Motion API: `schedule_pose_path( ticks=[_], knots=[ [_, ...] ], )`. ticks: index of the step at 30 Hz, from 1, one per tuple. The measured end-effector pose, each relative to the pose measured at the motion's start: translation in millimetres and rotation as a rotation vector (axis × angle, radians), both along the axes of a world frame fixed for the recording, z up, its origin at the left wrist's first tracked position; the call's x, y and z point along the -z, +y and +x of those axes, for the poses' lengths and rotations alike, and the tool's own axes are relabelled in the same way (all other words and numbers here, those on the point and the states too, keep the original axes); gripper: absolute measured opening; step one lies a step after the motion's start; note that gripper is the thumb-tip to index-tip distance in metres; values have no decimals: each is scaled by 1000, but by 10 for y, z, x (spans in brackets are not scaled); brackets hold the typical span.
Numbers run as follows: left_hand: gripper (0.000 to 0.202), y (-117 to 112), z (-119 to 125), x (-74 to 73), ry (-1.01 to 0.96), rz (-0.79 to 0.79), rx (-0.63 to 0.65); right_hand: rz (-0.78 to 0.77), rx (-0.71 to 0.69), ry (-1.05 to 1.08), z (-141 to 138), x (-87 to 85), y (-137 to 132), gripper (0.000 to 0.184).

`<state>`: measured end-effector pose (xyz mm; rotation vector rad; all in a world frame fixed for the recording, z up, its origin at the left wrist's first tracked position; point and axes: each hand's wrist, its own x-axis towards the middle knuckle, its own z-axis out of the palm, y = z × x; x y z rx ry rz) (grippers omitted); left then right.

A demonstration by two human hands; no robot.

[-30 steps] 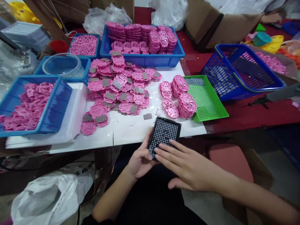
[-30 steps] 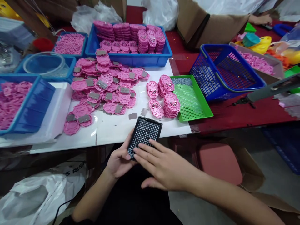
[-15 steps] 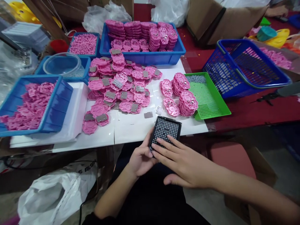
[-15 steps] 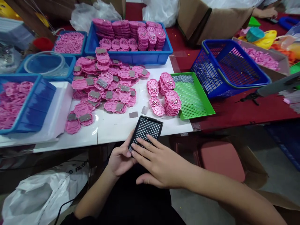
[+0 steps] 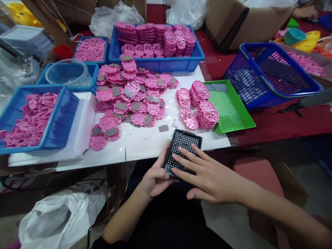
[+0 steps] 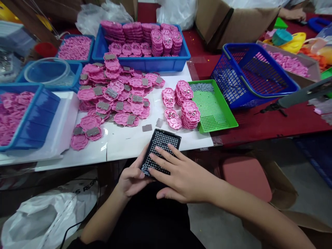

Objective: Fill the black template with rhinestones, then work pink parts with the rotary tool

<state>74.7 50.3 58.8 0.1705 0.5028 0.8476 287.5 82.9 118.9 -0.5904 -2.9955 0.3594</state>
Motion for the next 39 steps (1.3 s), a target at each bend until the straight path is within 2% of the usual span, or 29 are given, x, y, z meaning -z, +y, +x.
schedule_pose_path(
  ticks=[6, 10, 14, 20, 23, 26, 30, 35, 39],
  knots=[
    [119, 13, 16, -16, 3, -11, -10, -10, 56, 23, -91, 41, -31, 74],
    [117, 28, -24, 8, -13, -18, -10, -90, -18, 28, -31, 26, -24, 72],
    [114, 41, -36, 29, -33, -42, -10, -100, -77, 39, 101, -29, 79, 65],
    [112, 49, 5, -36, 5, -33, 4, -57, 29, 9, -83, 8, -29, 74],
    [113, 50, -14, -55, 5, -40, 8, -78, -23, 19, -88, -14, -80, 78],
    [112, 63, -45, -44, -33, -39, 36, -61, -90, 37, 64, -77, -39, 72],
    [111, 90, -49, -27, -45, -32, 5, -13, -128, 56, 242, -113, 71, 69],
    [110, 75, -7, -35, -73, -40, 81, 89, -100, 75, 130, -62, 105, 72],
    [110, 62, -58, -46, -79, -21, 95, 29, -152, 49, 76, -148, 64, 74]
  ],
)
